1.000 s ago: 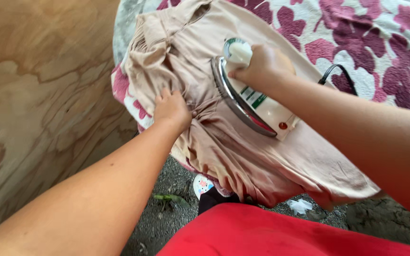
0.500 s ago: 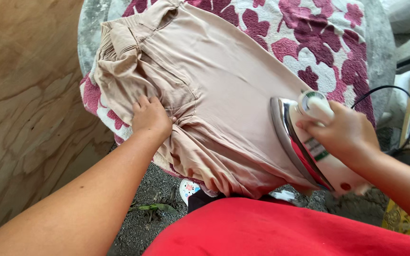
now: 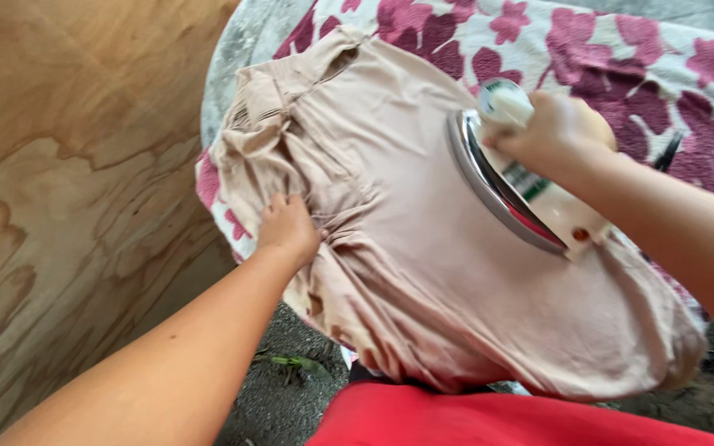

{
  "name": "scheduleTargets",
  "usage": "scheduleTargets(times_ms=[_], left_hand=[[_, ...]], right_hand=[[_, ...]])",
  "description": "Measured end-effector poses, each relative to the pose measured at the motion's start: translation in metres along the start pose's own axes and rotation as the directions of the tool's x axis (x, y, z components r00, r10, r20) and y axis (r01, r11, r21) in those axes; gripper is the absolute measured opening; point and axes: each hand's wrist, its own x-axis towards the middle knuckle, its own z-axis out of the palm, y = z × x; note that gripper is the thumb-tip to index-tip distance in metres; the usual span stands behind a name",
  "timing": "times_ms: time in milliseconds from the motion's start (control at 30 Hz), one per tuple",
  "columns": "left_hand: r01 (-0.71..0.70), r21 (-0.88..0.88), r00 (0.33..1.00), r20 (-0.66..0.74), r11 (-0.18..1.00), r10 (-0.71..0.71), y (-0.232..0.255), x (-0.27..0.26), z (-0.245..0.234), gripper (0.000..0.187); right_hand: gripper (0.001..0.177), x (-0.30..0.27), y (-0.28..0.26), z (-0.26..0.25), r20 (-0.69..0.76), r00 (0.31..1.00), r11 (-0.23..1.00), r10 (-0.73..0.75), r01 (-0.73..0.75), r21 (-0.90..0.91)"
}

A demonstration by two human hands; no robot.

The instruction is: The person irons a pair of beige shorts on a floral-patterned cloth laid over a round table. They repeatedly smooth the fabric with their hands and use a steam iron to press the waistband, legs, and seams, repositioning the garment several times to cover different areas.

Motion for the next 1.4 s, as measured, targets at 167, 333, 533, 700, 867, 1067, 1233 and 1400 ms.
scheduleTargets(times_ms=[167,333,533,700,867,1067,1233,1400], left_hand=[[0.094,0.019,0.994,0.059,0.995,-0.095,0.017,-0.003,-0.008,0.078],[0.056,0.075,0.989,0.131,0.996,-0.066,-0.004,0.018,0.0,0.071],[-0.053,0.08,0.94,0.341,0.995,0.022,-0.005,0.116,0.002,0.073],[-0.051,0.067,0.985,0.166,0.996,0.039,0.021,0.135,-0.035,0.059],[-0.072,-0.188,0.997,0.017,0.98,0.076,0.021,0.148,-0.087,0.031],[-0.436,0.023,0.874,-0.226,0.9,0.43,0.026,0.257,-0.094,0.062],[-0.458,-0.1,0.889,-0.055,0.883,0.455,0.03,0.338,-0.08,0.118],[-0.378,0.033,0.925,0.046,0.925,0.377,0.036,0.336,-0.089,0.086]], right_hand=[[0.058,-0.056,0.099,-0.038,-0.038,0.985,0.985,0.169,-0.17,-0.036],[0.051,-0.037,0.144,-0.069,-0.058,0.958,0.919,0.281,-0.252,0.304],[0.039,0.038,0.184,-0.097,-0.435,0.9,0.875,-0.023,0.229,0.426],[0.051,0.029,0.193,-0.045,-0.473,0.881,0.686,-0.03,0.362,0.631],[0.059,0.015,0.194,-0.005,-0.472,0.882,0.743,0.023,0.301,0.598],[0.083,-0.032,0.164,-0.001,-0.224,0.889,0.714,0.4,-0.15,0.684],[0.092,-0.135,0.14,0.031,0.168,0.791,0.804,0.588,-0.595,-0.014],[0.078,-0.177,0.116,0.028,0.18,0.678,0.696,0.713,-0.653,-0.299]])
